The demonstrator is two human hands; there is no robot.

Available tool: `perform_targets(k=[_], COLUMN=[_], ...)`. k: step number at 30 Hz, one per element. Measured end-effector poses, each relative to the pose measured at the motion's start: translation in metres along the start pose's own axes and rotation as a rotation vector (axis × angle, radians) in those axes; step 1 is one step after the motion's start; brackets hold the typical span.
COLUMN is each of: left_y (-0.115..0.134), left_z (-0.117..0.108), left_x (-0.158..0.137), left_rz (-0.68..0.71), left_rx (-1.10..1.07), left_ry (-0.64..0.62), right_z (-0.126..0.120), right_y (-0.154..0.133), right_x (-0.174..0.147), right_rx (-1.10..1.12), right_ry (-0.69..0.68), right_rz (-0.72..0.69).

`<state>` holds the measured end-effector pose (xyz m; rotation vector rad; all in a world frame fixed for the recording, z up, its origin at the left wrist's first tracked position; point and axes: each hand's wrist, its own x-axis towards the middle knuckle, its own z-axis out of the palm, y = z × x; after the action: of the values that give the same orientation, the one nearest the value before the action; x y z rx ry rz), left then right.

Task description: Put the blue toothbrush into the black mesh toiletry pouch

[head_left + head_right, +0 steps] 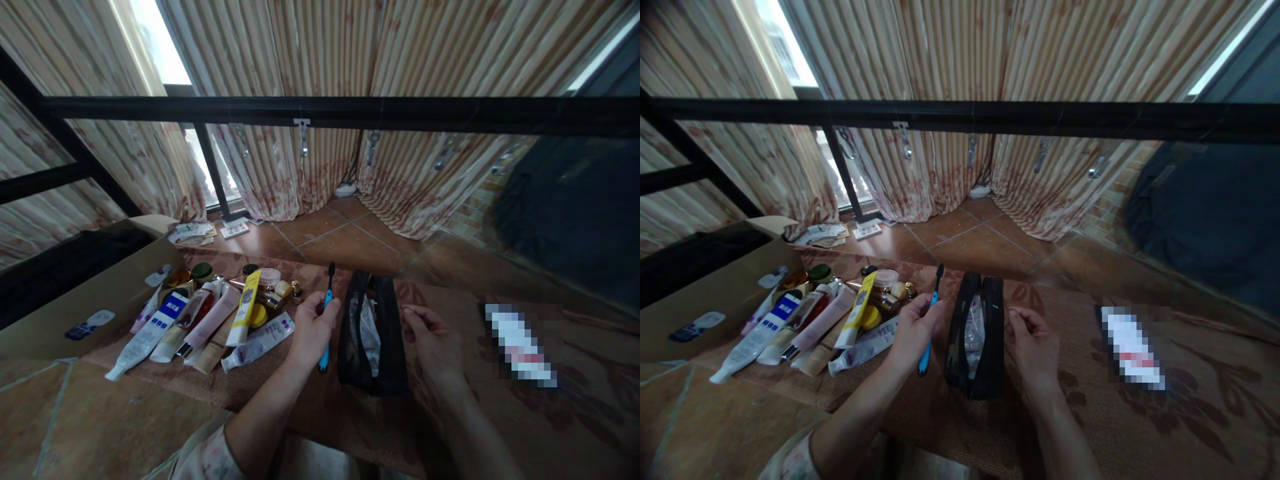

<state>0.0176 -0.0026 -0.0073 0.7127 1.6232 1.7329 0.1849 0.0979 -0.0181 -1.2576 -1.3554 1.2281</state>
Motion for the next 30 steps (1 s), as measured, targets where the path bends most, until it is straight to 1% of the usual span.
perform_targets(k=[6, 12, 19, 26, 30], left_y=[0.007, 0.004, -0.001, 0.005, 0.001], left_z=[0.002, 0.0, 0.0, 0.001, 0.001], left_x=[-0.004, -0.001, 0.0, -0.002, -0.002], left_rz=[0.023, 0.042, 0.03, 0.035, 0.032], left_rx=[0.052, 0.104, 0.098, 0.102, 0.089], left_ry=[0.018, 0.012, -0.01, -0.005, -0.012], right_z=[0.0, 0.001, -0.001, -0.001, -0.002], right_y=[0.003, 0.002, 0.004, -0.007, -0.002], right_x=[0.001, 0.0, 0.002, -0.003, -0.001], right_rx=[0.01, 0.007, -0.003, -0.063, -0.053], right_ry=[0.004, 0.007, 0.001, 0.009, -0.006], right_rz=[0.018, 0.014, 0.016, 0.026, 0.019])
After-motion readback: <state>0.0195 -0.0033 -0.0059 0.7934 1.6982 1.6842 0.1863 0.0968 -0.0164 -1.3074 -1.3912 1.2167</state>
